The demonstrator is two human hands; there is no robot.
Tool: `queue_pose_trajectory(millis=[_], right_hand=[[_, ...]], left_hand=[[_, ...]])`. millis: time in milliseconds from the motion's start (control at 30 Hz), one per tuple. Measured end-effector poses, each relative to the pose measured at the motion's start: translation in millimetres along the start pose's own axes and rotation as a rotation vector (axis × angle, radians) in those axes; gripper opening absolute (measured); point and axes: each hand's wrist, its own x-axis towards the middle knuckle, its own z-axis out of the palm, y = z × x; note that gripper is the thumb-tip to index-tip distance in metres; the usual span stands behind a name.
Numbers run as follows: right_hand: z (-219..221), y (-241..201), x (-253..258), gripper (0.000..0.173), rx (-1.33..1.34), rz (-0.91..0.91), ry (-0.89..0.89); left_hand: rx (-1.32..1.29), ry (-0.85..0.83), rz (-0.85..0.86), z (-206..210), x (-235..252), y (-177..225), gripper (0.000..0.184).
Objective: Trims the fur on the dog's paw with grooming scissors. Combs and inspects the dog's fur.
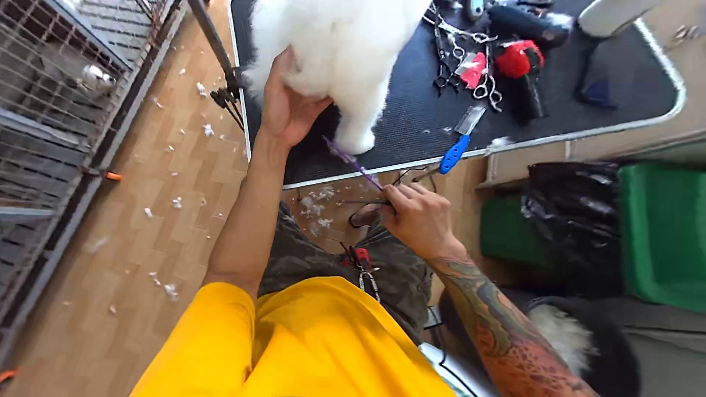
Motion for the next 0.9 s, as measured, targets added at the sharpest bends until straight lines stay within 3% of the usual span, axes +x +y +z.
queue_pose_trajectory(millis=[133, 200, 300, 367, 433, 533, 633, 800, 900], right_hand=[[-12, -9, -8, 0.024, -0.046, -0.196, 0.019], [-20, -8, -3, 0.025, -0.061, -0.154, 0.068], [-22, -4, 9, 0.025, -0.124, -0.045, -0.027], [-19, -7, 8, 0.025, -0.113, -0.084, -0.102], [-19, -11, 3, 0.028, -0.068, -0.168, -0.069], [-20, -2, -7, 0.030, 0.013, -0.214, 0.111], [-17, 13, -21, 0.032, 0.047, -0.242, 0.180], [-18, 21, -45, 0.032, -0.029, -0.278, 0.186], [-19, 25, -51, 0.028, -0.053, -0.287, 0.248]], left_hand=[[0.036, -0.076, -0.022, -8, 1, 4, 0.054], [0.022, -0.125, -0.022, -14, 1, 5, 0.051], [-0.089, -0.190, -0.021, -31, 0, -1, 0.042], [-0.179, -0.292, 0.044, -45, 2, -13, 0.042], [-0.121, -0.356, 0.133, -53, 2, -25, 0.039], [0.265, -0.314, 0.125, -41, -1, -31, 0.037], [0.700, -0.298, -0.121, -5, 0, -27, 0.054], [0.554, -0.216, 0.015, 26, 21, -30, 0.046], [0.439, -0.130, -0.080, 26, 25, -30, 0.030]])
